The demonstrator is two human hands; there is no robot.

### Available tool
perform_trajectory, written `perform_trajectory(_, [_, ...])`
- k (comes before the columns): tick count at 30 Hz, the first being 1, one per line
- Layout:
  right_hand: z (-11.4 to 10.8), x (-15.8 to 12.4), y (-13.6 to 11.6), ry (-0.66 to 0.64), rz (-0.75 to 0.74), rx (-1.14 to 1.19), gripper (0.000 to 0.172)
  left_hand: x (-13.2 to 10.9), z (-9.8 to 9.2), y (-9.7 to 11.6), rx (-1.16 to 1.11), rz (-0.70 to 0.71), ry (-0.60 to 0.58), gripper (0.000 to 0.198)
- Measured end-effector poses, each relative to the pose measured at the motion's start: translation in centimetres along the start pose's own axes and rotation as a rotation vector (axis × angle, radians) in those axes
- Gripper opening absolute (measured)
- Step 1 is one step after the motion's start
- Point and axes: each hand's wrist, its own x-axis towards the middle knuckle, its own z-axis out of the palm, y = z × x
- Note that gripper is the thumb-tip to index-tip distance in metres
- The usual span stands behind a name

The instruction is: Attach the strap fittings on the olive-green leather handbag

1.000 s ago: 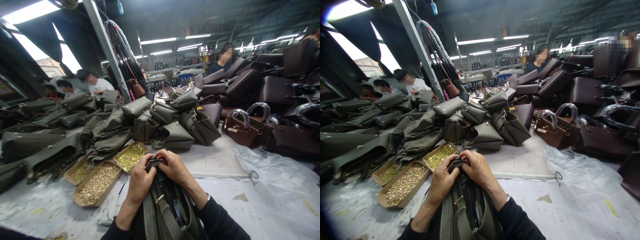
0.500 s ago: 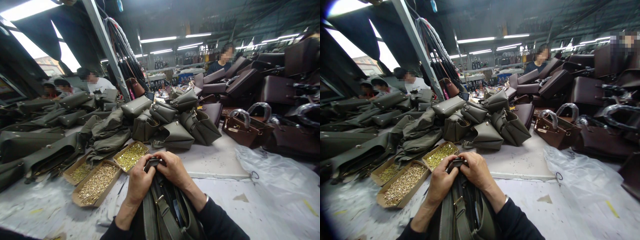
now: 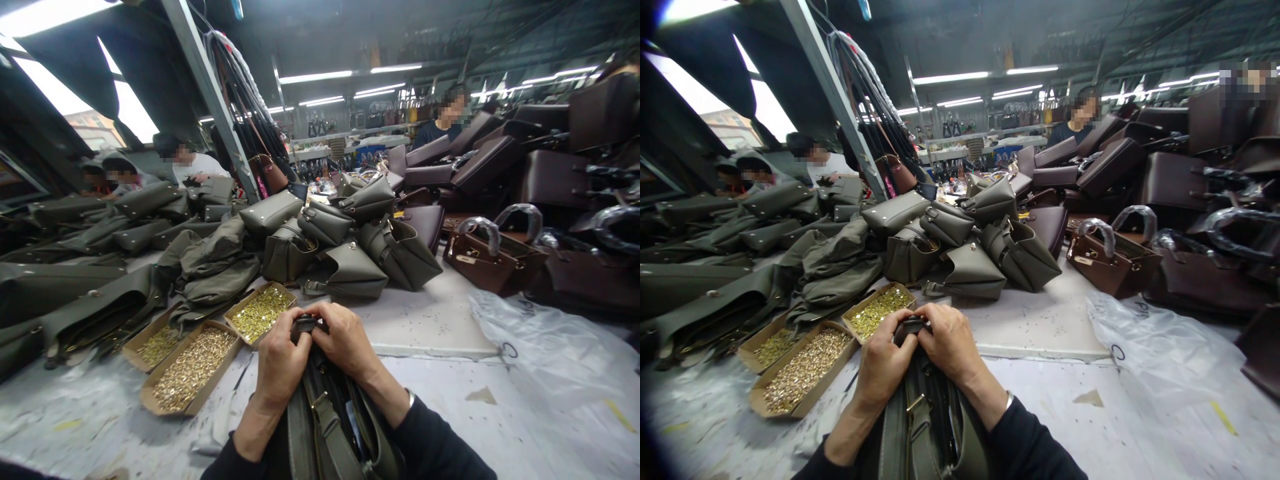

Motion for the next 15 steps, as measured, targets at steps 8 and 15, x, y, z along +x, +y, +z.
perform_trajectory(8, [-1.0,0.9,0.8,-0.108,0.068,0.085,0.029,1.4,-0.6,-0.4,-0.340,-0.211,-0.167,0.031])
perform_trajectory(15, [0.2,1.5,1.6,-0.104,0.229,0.215,0.018,2.1,-0.7,-1.4,-0.451,-0.324,-0.277,0.036])
